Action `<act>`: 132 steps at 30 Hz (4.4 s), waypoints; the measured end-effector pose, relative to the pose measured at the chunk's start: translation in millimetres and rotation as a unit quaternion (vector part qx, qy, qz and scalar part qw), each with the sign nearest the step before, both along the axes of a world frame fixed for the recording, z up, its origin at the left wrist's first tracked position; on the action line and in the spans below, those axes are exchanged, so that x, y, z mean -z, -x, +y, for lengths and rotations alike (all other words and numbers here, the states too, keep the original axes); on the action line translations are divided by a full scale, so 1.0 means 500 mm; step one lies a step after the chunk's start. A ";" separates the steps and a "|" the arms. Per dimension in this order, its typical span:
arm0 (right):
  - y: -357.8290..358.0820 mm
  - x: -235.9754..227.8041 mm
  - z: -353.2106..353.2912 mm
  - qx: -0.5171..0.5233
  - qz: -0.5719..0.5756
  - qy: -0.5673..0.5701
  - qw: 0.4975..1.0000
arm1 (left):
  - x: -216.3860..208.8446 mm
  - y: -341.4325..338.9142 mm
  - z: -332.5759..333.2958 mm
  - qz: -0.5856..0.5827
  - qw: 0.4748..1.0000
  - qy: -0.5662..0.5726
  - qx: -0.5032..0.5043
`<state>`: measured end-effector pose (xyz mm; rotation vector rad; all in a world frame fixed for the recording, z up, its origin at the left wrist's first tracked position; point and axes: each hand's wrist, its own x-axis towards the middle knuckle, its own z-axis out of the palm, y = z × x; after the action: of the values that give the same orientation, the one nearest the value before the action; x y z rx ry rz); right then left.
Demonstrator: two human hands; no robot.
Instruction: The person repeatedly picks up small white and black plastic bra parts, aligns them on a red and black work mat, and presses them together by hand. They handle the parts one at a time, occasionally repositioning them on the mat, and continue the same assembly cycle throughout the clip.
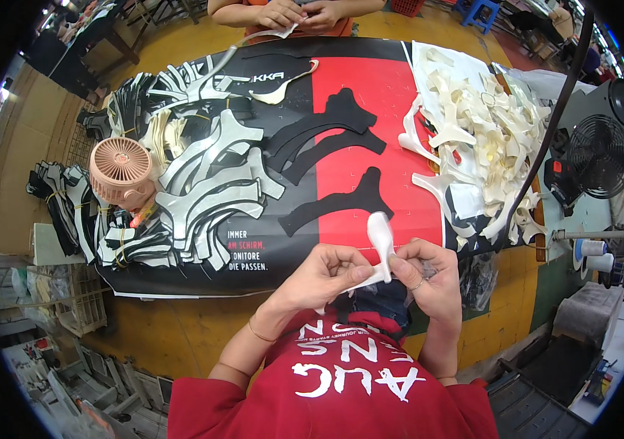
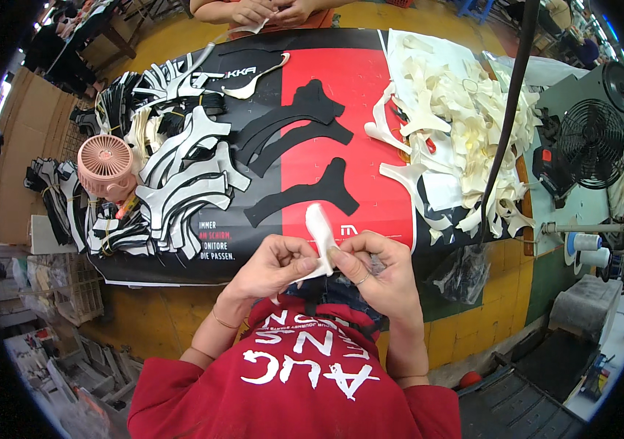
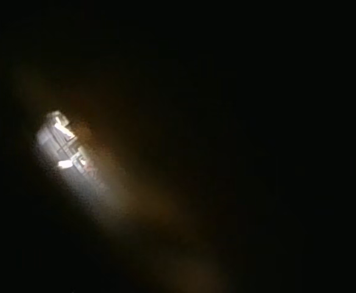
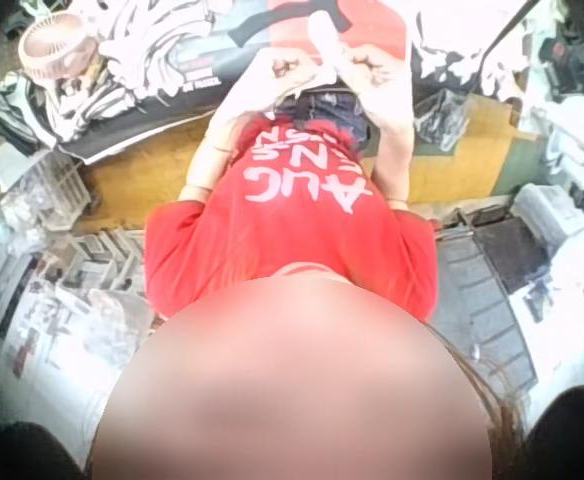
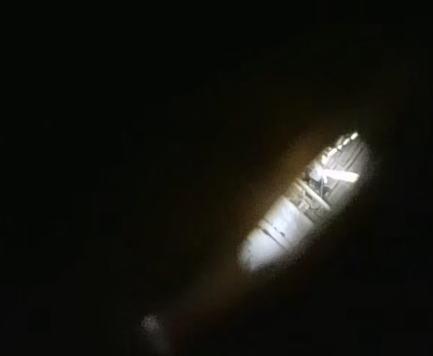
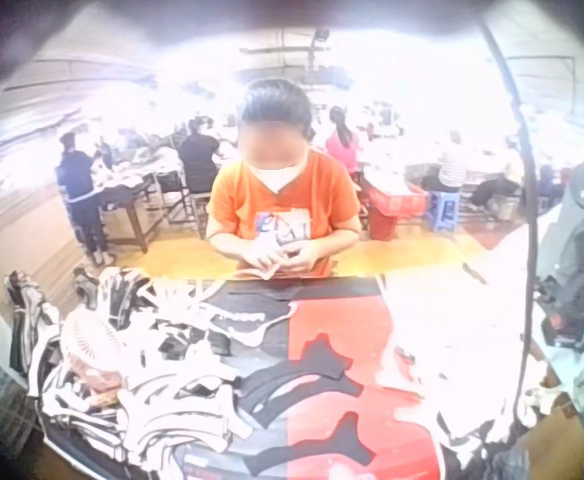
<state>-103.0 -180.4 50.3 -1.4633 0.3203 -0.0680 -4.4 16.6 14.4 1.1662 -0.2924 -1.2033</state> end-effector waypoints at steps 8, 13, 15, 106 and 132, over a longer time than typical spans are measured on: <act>0.027 0.039 -0.060 -0.118 0.013 0.123 0.985 | -0.013 -0.011 0.053 -0.192 0.978 -0.070 -0.036; 0.022 0.099 -0.076 -0.232 -0.050 -0.031 0.971 | -0.026 0.000 0.051 -0.172 0.982 -0.076 -0.008; 0.026 0.120 -0.060 -0.239 0.015 -0.066 0.969 | -0.032 0.003 0.045 -0.184 0.982 -0.047 -0.002; -0.145 0.086 -0.037 -0.061 0.288 0.285 0.912 | 0.036 -0.225 -0.085 -0.473 0.816 -0.218 0.249; -0.123 0.096 -0.009 -0.020 0.336 0.347 0.875 | 0.020 -0.291 -0.109 -0.510 0.772 -0.132 0.357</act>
<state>-41.2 -185.1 2.3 -2.1883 0.9014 0.4134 141.0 -38.0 4.3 1.9986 -1.5493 -1.1265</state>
